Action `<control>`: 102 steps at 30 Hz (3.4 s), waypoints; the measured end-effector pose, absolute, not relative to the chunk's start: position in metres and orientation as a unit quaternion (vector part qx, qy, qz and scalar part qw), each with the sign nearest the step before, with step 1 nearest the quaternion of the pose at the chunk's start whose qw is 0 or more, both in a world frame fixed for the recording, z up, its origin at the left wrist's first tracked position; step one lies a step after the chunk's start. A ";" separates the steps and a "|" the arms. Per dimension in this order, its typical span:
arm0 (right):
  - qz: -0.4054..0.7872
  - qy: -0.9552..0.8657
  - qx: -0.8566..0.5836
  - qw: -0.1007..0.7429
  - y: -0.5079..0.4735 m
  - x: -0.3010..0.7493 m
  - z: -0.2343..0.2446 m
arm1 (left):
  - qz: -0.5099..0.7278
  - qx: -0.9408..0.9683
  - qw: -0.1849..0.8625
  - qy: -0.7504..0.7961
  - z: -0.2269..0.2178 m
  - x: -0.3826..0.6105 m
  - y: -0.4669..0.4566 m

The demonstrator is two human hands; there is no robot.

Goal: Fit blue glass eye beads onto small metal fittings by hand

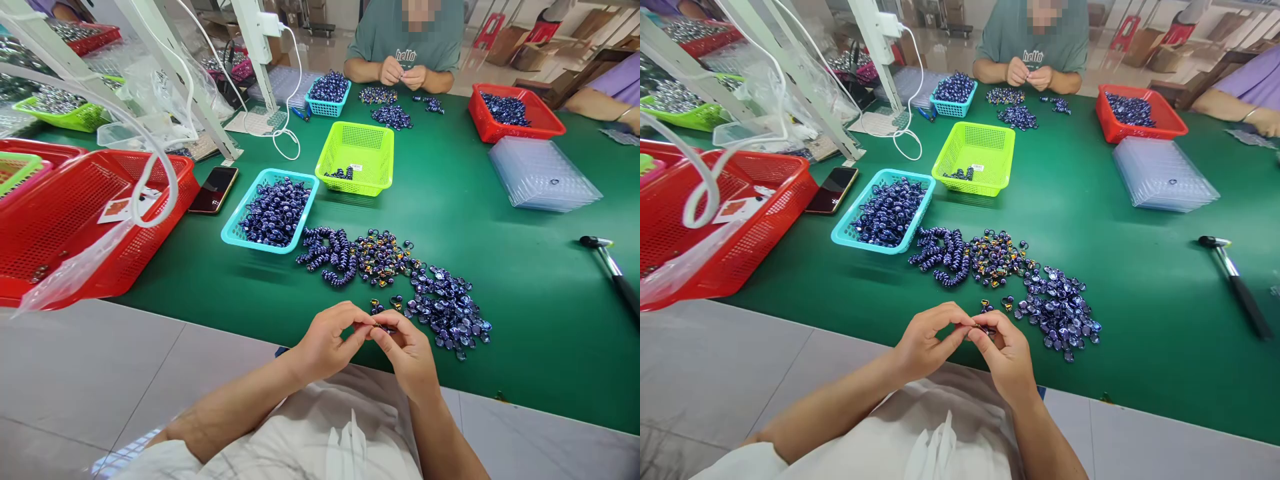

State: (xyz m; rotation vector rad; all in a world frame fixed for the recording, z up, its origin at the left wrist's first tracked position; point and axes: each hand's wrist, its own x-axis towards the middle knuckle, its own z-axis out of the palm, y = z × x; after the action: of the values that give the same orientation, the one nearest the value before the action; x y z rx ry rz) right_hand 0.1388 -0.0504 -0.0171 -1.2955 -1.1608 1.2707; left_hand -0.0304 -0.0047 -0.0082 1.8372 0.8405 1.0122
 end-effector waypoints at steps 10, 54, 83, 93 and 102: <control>0.281 -0.660 -0.551 0.427 -0.054 0.143 -0.020 | 0.381 0.772 0.364 0.356 -0.012 -0.031 -0.005; 0.449 -0.515 -0.505 0.528 -0.056 0.122 -0.020 | 0.366 0.622 0.567 0.397 -0.011 -0.047 0.009; 0.479 -0.545 -0.499 0.474 -0.053 0.118 -0.025 | 0.352 0.596 0.582 0.427 -0.016 -0.067 0.016; 0.280 -0.665 -0.507 0.472 -0.064 0.117 -0.020 | 0.384 0.458 0.667 0.446 -0.018 -0.037 0.007; 0.348 -0.609 -0.529 0.477 -0.068 0.130 -0.017 | 0.362 0.506 0.678 0.392 -0.012 -0.038 0.005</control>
State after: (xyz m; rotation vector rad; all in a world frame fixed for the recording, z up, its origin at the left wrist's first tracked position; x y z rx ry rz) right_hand 0.1299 -0.0680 -0.0166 -1.2926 -1.4889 0.8503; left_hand -0.0381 0.0050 -0.0124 1.1373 0.8818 0.8130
